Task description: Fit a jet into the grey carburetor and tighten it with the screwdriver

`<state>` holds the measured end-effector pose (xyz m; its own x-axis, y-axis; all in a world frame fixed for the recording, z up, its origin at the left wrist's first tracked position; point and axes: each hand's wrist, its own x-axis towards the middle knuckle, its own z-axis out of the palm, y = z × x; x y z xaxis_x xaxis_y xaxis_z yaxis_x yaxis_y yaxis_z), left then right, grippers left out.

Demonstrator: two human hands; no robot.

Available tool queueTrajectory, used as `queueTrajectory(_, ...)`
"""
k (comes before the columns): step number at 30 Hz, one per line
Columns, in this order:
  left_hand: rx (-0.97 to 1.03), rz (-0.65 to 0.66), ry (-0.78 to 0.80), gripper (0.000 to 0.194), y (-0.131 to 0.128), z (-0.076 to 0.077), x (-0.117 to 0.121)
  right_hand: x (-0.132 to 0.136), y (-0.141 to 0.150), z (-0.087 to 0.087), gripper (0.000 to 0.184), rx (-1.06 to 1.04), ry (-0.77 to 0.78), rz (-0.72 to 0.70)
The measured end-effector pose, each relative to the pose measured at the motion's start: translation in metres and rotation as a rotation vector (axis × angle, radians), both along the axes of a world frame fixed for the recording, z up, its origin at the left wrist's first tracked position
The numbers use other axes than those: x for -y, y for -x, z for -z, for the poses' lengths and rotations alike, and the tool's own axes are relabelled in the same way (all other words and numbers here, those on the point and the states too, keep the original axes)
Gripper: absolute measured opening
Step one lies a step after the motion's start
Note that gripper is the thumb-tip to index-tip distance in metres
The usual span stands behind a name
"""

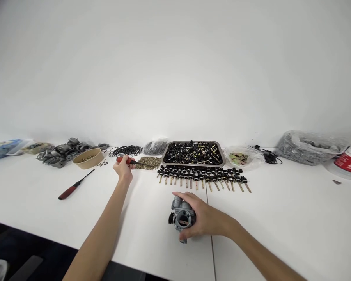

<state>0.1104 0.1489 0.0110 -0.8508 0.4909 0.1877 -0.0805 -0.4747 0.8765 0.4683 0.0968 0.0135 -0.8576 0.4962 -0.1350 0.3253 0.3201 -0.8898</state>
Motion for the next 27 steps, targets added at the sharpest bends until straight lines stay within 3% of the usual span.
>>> queueTrajectory(27, -0.056, 0.038, 0.023, 0.021, -0.0054, -0.0018, 0.0004, 0.0013, 0.0006, 0.0024, 0.109, 0.008, -0.016, 0.008)
